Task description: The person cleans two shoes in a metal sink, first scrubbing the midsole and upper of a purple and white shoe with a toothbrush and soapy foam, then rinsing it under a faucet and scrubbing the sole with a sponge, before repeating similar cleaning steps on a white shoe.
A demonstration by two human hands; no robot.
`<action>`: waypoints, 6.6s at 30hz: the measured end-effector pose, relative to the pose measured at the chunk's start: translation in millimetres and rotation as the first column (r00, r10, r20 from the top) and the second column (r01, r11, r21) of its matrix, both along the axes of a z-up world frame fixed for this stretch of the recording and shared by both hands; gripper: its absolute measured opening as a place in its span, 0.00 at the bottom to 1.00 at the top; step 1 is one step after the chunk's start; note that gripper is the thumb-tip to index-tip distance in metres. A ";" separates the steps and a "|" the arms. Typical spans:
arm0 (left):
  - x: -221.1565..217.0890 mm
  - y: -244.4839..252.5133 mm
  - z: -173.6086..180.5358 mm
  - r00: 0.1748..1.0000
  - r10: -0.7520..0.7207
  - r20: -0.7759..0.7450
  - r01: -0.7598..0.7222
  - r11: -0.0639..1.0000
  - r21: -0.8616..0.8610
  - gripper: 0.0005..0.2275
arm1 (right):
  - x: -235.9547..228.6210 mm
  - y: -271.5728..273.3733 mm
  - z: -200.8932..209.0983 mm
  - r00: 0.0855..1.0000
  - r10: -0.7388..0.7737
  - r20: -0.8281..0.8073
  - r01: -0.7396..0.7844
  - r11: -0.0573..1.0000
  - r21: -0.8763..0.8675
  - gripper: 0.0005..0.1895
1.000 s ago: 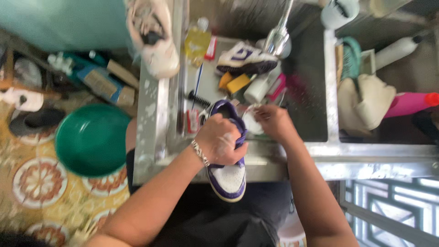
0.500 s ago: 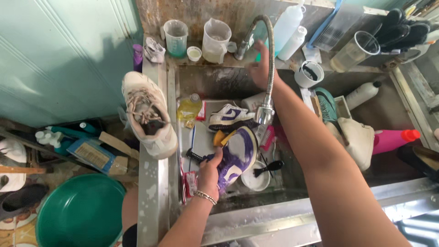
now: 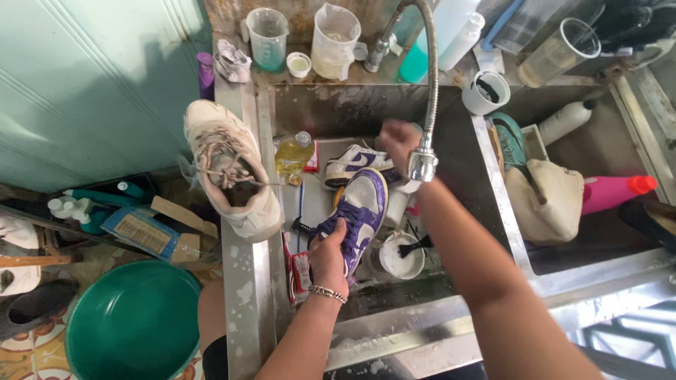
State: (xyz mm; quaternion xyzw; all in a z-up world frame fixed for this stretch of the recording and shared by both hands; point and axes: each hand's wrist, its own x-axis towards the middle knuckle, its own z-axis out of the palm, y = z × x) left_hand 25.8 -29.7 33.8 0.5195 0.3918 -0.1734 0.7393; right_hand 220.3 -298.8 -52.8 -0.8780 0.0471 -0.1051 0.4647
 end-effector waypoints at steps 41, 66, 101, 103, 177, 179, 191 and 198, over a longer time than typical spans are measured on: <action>19.9 -52.5 -21.9 0.989 -0.014 0.150 0.040 0.984 -0.171 0.31 | -130.7 115.8 124.6 0.788 -0.215 -0.577 0.615 0.217 0.758 0.73; 36.0 -44.3 76.9 0.930 -0.217 0.298 0.297 0.919 -0.260 0.29 | -144.9 106.2 109.8 0.881 -0.122 -0.457 0.468 0.373 0.801 0.53; 88.8 -55.4 -70.5 0.473 -0.796 0.377 0.467 0.589 0.660 0.30 | -140.0 52.1 -4.7 0.711 -0.075 -0.700 0.703 0.096 0.704 0.34; 89.1 -53.5 -58.5 0.485 -0.774 0.406 0.374 0.603 0.704 0.33 | -141.7 59.6 6.2 0.696 -0.026 -0.717 0.716 0.096 0.692 0.34; -6.8 20.9 -61.2 0.988 -0.140 -0.068 0.091 0.873 -0.480 0.11 | -162.8 119.5 164.2 0.864 -0.270 -0.425 0.476 0.162 0.864 0.64; -8.2 21.2 -67.6 0.986 -0.135 -0.095 0.076 0.884 -0.462 0.10 | -155.9 119.5 159.0 0.870 -0.263 -0.417 0.475 0.220 0.852 0.63; -10.2 27.4 -29.4 0.956 -0.293 -0.013 0.270 0.897 -0.351 0.27 | -158.1 114.3 110.9 0.879 -0.183 -0.440 0.474 0.243 0.846 0.59; -0.7 47.3 -74.2 0.677 -0.640 0.363 0.538 0.767 0.349 0.45 | -166.3 149.2 137.8 0.870 -0.094 -0.484 0.491 0.254 0.833 0.57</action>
